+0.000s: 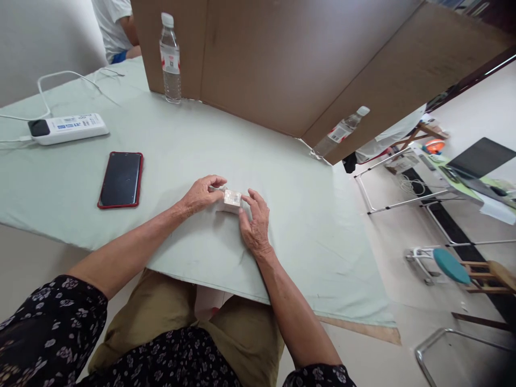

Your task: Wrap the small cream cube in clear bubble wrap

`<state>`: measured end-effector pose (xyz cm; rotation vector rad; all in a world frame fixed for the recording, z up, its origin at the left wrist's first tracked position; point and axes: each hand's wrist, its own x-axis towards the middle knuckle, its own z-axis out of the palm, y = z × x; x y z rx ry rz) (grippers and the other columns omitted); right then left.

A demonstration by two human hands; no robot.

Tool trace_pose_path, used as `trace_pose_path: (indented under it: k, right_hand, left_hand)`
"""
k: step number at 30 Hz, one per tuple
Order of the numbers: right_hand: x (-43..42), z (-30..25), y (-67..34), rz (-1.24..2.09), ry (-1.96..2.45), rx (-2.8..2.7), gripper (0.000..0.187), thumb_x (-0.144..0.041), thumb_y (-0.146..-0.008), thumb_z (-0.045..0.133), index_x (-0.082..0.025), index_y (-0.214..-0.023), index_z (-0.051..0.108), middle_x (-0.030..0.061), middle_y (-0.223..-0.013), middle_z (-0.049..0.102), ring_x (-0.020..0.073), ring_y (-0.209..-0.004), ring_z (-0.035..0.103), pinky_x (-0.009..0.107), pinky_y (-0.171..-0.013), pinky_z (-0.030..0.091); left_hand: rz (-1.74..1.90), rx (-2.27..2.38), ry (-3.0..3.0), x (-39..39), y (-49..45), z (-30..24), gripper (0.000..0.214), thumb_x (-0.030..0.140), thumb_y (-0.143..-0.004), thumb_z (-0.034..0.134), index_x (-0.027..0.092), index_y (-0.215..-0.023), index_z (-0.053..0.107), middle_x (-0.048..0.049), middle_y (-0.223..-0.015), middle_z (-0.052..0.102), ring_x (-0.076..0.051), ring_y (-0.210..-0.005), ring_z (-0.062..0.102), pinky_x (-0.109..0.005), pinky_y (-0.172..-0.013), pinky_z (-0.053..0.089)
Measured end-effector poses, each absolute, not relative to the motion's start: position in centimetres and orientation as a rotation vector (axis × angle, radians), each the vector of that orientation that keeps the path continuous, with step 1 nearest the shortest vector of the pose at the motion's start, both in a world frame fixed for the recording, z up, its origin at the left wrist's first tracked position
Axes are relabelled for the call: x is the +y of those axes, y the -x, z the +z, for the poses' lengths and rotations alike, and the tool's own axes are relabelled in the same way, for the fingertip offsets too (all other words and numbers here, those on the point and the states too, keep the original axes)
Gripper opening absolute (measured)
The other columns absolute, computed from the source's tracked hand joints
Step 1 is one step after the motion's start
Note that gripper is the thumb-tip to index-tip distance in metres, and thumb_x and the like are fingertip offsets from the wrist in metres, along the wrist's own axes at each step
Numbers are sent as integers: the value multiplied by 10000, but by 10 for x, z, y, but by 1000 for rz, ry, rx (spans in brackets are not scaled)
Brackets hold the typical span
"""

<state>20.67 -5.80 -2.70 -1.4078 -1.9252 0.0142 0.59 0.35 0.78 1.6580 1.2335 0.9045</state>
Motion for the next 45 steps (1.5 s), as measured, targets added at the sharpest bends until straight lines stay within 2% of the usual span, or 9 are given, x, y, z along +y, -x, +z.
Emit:
trace_pose_path:
  k: [3,7,13,18,23,29,33,38,45]
  right_hand:
    - [-56,-25,-212,30,1351,-1911,275,-251,-1001,439,-235,-1156,665,105,-1389,597,235,-1285,550,450,-1062,454]
    - [-48,-16,-217,-25,1282,-1920,239,-284,-1005,490,-244,-1050,721,102,-1315,649,244,-1206,592,444,-1015,485]
    - [-27,13,-213,-200,1319,-2281,207,-232,-963,561,-257,-1025,757,91,-1327,672,275,-1153,602,441,-924,460]
    - [-13,27,-204,-273,1272,-2453,238,-159,-943,528,-208,-870,750,104,-1291,700,268,-1116,622,447,-965,410]
    - [15,24,-207,-48,1379,-2185,177,-204,-919,516,-208,-888,689,117,-1257,704,264,-1164,631,429,-955,442]
    - [60,26,-222,173,1480,-1917,126,-224,-867,532,-214,-805,641,123,-1226,692,257,-1167,621,422,-955,472]
    - [80,26,-226,327,1433,-1769,120,-256,-819,553,-211,-741,633,104,-1139,705,234,-1071,635,388,-893,500]
    - [84,19,-225,538,1427,-1556,176,-347,-799,567,-196,-789,656,72,-1008,711,196,-892,631,367,-857,502]
    - [14,23,-222,399,1423,-1383,222,-395,-814,591,-212,-939,607,9,-848,636,161,-775,574,322,-768,493]
  left_hand:
    - [813,1190,-1743,3,-4,9,669,389,-715,641,152,-1339,605,-132,-1263,662,-293,-1127,627,-442,-985,525]
    - [670,1201,-1918,1,-8,7,849,400,-687,663,146,-1475,473,-139,-1283,640,-335,-1212,567,-473,-1027,485]
    - [656,1208,-1945,0,-12,2,874,338,-695,640,147,-1513,400,-145,-1312,626,-316,-1161,584,-455,-996,483]
    - [733,1128,-1937,3,-14,-5,851,299,-700,637,153,-1505,403,-116,-1202,663,-288,-1088,606,-429,-955,501]
    - [807,1070,-1881,1,-17,-5,866,268,-675,651,131,-1497,419,-158,-1356,592,-322,-1208,560,-451,-1045,462]
    - [897,953,-1540,-3,-20,0,957,410,-685,746,184,-1534,366,-180,-1451,494,-307,-1194,581,-479,-1065,446]
    - [920,827,-1334,1,-19,-1,831,379,-692,742,213,-1456,464,-139,-1344,563,-255,-1098,626,-431,-980,494]
    - [838,816,-1268,2,-18,-1,526,358,-699,721,162,-1185,673,-69,-1013,675,-232,-984,628,-386,-909,494]
    - [947,805,-1019,5,-23,-2,502,288,-631,742,149,-1111,701,-82,-1158,694,-233,-1075,610,-390,-1011,430]
